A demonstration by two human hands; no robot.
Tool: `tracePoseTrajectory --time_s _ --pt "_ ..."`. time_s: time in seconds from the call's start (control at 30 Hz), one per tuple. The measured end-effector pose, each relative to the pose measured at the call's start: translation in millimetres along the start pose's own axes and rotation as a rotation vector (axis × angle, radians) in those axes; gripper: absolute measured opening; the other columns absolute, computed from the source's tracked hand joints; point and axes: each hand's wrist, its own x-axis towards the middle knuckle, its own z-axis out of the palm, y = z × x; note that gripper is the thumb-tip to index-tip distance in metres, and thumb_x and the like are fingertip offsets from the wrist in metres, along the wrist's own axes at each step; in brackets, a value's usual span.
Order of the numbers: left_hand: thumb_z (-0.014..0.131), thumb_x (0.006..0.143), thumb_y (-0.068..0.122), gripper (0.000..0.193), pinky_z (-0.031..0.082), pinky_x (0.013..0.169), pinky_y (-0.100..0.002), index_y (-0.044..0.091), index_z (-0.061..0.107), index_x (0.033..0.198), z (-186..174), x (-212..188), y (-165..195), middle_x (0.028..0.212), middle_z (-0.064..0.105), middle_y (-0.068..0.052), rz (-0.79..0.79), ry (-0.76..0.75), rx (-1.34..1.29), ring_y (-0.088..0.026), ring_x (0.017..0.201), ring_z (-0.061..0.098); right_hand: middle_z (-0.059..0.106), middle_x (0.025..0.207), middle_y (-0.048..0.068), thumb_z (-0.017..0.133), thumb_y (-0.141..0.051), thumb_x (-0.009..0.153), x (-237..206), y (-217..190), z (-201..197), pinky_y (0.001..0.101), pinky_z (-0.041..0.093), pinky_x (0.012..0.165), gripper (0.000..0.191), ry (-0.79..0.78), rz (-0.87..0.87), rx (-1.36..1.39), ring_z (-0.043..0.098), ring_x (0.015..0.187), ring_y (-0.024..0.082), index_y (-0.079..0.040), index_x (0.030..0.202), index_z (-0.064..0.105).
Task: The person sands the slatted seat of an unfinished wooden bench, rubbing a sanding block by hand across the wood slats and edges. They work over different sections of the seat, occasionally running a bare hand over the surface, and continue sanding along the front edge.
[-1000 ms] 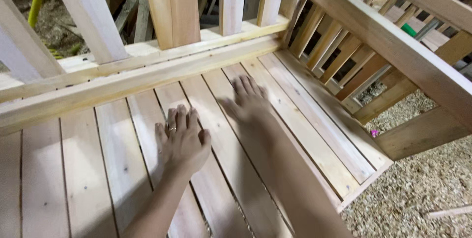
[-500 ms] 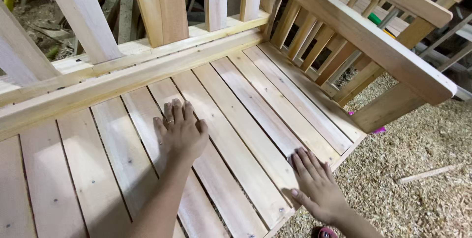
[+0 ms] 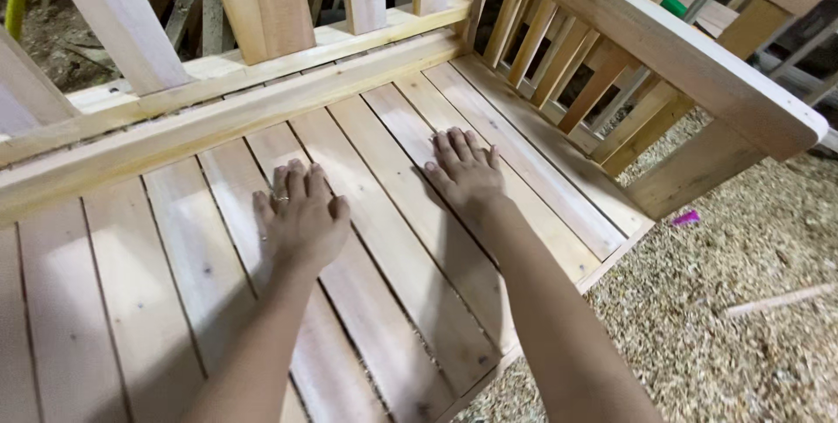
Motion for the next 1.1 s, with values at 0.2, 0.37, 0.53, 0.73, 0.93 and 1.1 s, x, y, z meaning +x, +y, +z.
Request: tracePoseTrajectory --time_s 0.2,0.37,0.53,0.73,0.93,1.1 --pt "0.042 0.098 0.050 0.068 0.014 0.128 -0.056 0.021 0.035 0.158 -1 -7 -4 0.171 0.022 -0.007 -0.089 -0.022 -0.013 -0.025 0.160 0.017 0.004 0.173 0.002 0.022 -0.065 0.099 6 -11 -3 0.0563 0.000 0.125 0.075 -0.018 -0.035 0.002 0.001 0.158 0.025 -0.027 0.164 0.011" --pt "0.038 0.095 0.060 0.083 0.002 0.118 -0.062 0.014 0.012 0.159 -13 -45 45 0.171 0.000 -0.009 -0.199 -0.091 0.032 -0.029 0.155 -0.001 0.003 0.173 0.002 0.022 -0.064 0.099 8 -19 -5 0.0565 0.001 0.125 0.077 -0.025 -0.071 -0.006 -0.001 0.159 0.026 -0.026 0.164 0.009" --pt "0.036 0.097 0.061 0.084 -0.001 0.119 -0.064 0.017 0.006 0.161 -9 -85 111 0.170 -0.004 -0.010 -0.278 -0.207 0.016 -0.030 0.156 -0.005 -0.002 0.172 0.007 0.021 -0.063 0.100 12 -23 -7 0.0564 -0.001 0.124 0.078 -0.050 -0.143 -0.042 -0.006 0.158 0.028 -0.022 0.164 0.006" --pt "0.035 0.098 0.059 0.080 0.003 0.122 -0.061 0.021 0.008 0.162 -16 -85 112 0.171 -0.001 -0.005 -0.313 -0.222 0.009 -0.025 0.156 -0.002 -0.006 0.172 0.008 0.017 -0.064 0.100 -91 7 -29 0.0482 0.002 0.126 0.086 -0.112 -0.420 -0.045 -0.008 0.157 0.026 -0.008 0.162 0.001" --pt "0.036 0.097 0.058 0.079 0.003 0.122 -0.059 0.023 0.008 0.162 -19 -86 116 0.171 -0.001 -0.003 -0.334 -0.228 0.000 -0.023 0.156 -0.001 -0.011 0.172 0.006 0.004 -0.069 0.096 -212 71 -27 0.0450 0.004 0.124 0.088 -0.278 -0.451 -0.246 -0.012 0.157 0.025 -0.010 0.161 -0.007" --pt "0.039 0.097 0.057 0.079 0.001 0.123 -0.059 0.023 0.011 0.162 -19 -86 116 0.171 0.001 -0.002 -0.332 -0.215 -0.028 -0.022 0.157 -0.001 -0.011 0.171 0.010 0.017 -0.077 0.094 -106 20 -22 0.0450 0.002 0.123 0.100 -0.230 -0.448 -0.157 -0.012 0.156 0.022 -0.007 0.161 -0.006"
